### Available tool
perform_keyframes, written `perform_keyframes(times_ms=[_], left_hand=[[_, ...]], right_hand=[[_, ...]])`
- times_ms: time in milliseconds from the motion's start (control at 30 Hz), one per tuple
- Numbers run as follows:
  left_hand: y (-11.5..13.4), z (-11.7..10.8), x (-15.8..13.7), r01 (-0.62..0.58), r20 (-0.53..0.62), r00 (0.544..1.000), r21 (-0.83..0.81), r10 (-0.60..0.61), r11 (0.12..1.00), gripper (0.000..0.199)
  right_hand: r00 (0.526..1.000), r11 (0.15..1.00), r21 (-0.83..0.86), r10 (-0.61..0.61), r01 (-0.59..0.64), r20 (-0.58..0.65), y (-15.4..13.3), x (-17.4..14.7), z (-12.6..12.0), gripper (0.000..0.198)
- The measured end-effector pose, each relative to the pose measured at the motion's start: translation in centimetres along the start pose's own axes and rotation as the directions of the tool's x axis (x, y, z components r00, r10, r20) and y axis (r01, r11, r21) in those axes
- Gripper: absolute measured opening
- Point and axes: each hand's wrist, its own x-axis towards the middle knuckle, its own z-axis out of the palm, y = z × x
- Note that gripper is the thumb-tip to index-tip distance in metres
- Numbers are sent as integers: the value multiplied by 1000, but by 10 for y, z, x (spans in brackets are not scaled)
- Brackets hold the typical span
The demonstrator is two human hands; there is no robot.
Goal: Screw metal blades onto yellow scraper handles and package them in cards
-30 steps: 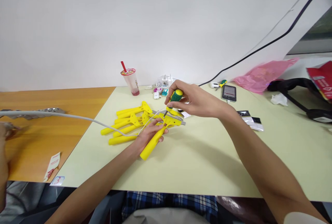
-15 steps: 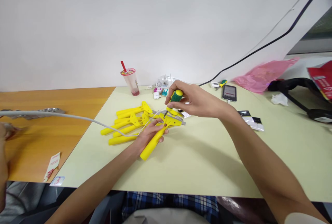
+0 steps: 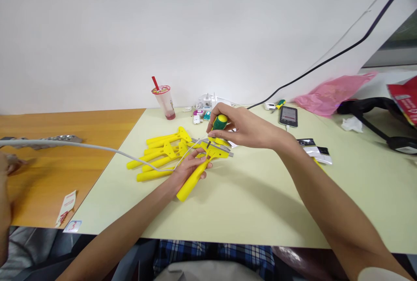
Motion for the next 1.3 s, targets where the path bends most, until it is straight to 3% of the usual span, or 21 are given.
perform_keyframes(times_ms=[267,600,833,1167,1300], left_hand=[[-3,2,-1,28,-19,999,-42,-29,999,51],[-14,4,-2,85,-10,996,-124,-87,989,43],[-14,7,-5,71,9,997,-134,-70,988,40],[-17,4,-3,82,15,997,-159,-81,984,40],[-16,5,-3,61,3,998,-153,-61,986,41]], right_hand=[[995,985,-143,-96,95,-2,4,5,11,22],[992,980,-163,-99,112,83,5,2,19,33],[978,969,-148,-182,197,106,4,7,17,10],[984,964,-207,-153,168,86,6,6,18,18],[984,968,-200,-130,152,120,1,2,11,12]])
